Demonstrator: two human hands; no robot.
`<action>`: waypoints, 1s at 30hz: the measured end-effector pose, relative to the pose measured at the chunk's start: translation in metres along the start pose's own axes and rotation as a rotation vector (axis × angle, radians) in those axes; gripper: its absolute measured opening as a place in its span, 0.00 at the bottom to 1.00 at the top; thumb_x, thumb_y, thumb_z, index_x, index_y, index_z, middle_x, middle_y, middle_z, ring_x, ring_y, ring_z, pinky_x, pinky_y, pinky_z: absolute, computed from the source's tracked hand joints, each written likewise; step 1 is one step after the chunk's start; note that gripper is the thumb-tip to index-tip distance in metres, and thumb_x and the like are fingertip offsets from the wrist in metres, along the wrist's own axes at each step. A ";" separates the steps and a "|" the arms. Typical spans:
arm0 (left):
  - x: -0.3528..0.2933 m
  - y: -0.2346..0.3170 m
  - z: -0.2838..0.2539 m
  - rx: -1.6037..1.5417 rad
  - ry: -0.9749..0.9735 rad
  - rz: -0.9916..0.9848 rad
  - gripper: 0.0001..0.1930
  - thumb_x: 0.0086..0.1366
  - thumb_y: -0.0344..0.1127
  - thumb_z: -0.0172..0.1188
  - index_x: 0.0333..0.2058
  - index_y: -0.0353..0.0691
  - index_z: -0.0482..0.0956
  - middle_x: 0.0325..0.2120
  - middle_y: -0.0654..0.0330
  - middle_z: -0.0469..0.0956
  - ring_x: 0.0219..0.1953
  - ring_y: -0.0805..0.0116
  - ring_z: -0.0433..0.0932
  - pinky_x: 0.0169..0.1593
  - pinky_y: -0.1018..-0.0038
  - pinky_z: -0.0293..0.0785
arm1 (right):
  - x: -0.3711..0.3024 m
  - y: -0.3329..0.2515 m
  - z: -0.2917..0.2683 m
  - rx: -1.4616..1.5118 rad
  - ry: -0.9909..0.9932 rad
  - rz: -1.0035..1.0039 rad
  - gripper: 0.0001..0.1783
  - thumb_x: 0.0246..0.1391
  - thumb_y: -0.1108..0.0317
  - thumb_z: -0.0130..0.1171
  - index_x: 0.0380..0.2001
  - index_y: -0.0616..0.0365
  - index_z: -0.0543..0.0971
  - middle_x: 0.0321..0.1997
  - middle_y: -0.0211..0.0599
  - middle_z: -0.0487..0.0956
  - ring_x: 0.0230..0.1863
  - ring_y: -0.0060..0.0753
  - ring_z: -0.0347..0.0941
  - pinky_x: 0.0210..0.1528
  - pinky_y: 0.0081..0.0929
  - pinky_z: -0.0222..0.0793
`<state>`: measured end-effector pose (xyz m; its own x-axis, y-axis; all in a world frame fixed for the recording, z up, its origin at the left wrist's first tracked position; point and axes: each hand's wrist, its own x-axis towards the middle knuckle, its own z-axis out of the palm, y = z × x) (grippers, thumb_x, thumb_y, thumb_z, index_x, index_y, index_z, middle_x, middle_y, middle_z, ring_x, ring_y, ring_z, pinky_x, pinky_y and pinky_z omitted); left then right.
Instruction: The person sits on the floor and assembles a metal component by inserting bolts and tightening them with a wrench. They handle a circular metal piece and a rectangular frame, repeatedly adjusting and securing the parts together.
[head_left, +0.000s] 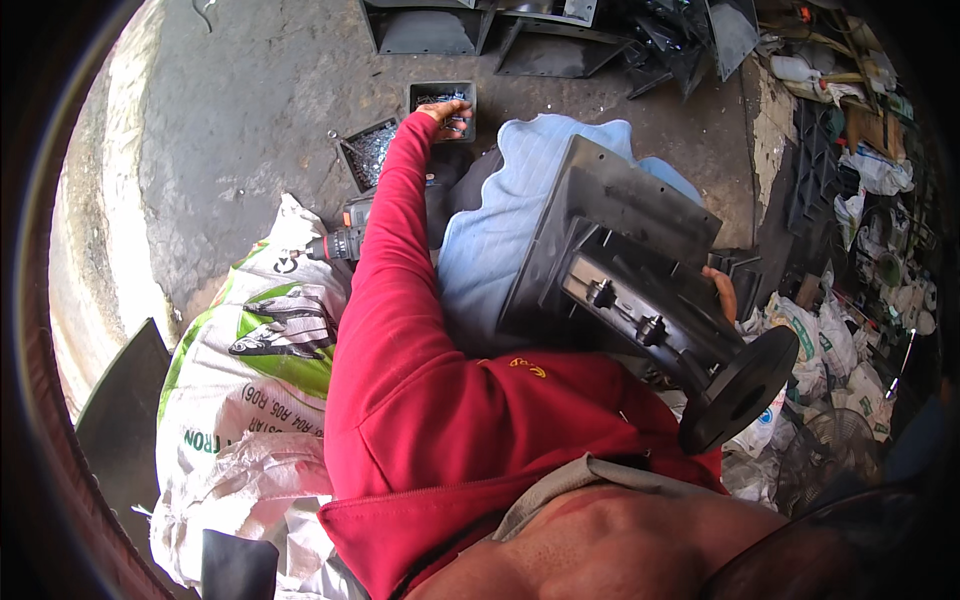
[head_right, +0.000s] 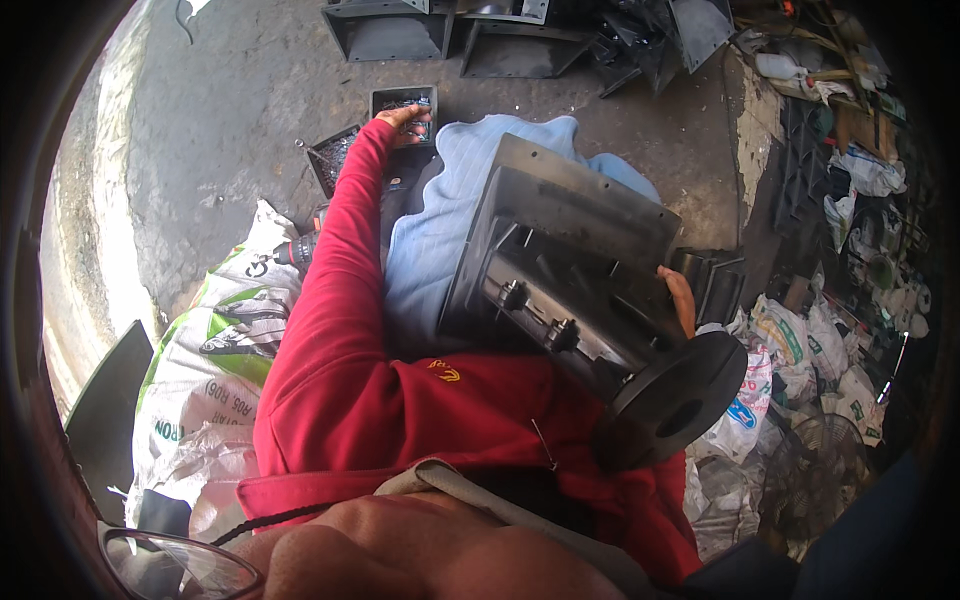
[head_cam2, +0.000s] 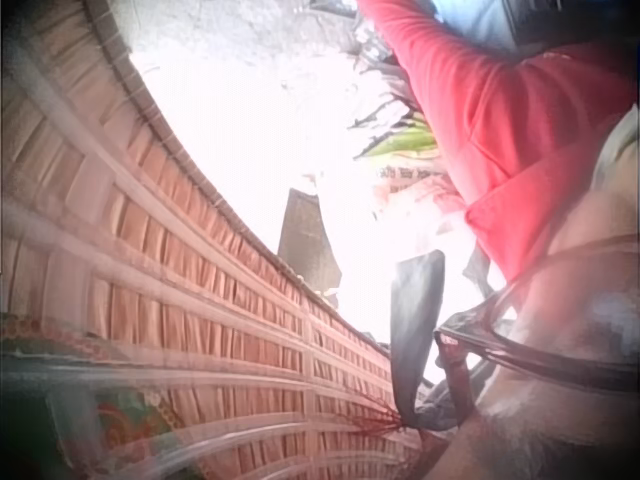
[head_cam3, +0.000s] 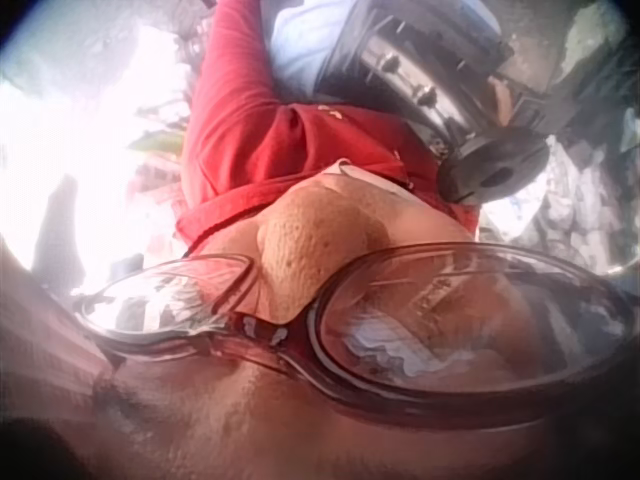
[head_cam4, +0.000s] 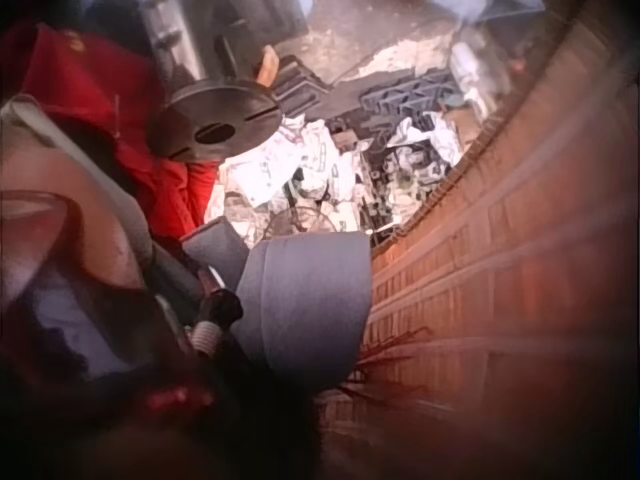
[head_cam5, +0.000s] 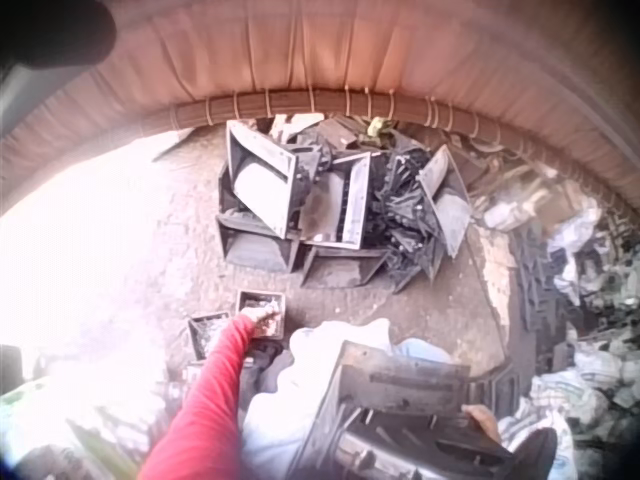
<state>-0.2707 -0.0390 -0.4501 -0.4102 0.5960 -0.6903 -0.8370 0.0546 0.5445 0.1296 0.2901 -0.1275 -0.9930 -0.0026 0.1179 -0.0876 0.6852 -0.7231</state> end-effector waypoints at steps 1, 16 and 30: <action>-0.003 -0.002 -0.001 0.006 -0.007 0.052 0.16 0.64 0.38 0.53 0.49 0.43 0.74 0.38 0.61 0.79 0.27 0.74 0.75 0.29 0.76 0.73 | 0.000 0.003 -0.001 -0.015 -0.009 -0.004 0.32 0.47 0.73 0.59 0.57 0.65 0.61 0.54 0.55 0.66 0.56 0.47 0.65 0.58 0.37 0.59; -0.055 0.033 -0.062 0.490 0.472 -0.096 0.14 0.58 0.45 0.61 0.39 0.45 0.81 0.23 0.62 0.78 0.23 0.72 0.75 0.27 0.74 0.72 | 0.000 0.000 0.004 -0.080 0.029 0.009 0.31 0.48 0.74 0.58 0.56 0.65 0.61 0.55 0.52 0.67 0.56 0.43 0.66 0.59 0.36 0.60; -0.017 -0.047 -0.098 1.327 0.705 -0.171 0.15 0.57 0.39 0.51 0.42 0.58 0.79 0.44 0.57 0.77 0.47 0.61 0.76 0.50 0.68 0.72 | 0.003 -0.004 0.005 0.011 0.032 0.043 0.26 0.53 0.76 0.52 0.57 0.57 0.62 0.55 0.53 0.67 0.56 0.47 0.66 0.59 0.36 0.59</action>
<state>-0.2603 -0.1302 -0.5107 -0.7516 0.0344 -0.6588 -0.1251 0.9731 0.1935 0.1269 0.2840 -0.1278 -0.9929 0.0503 0.1079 -0.0457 0.6758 -0.7357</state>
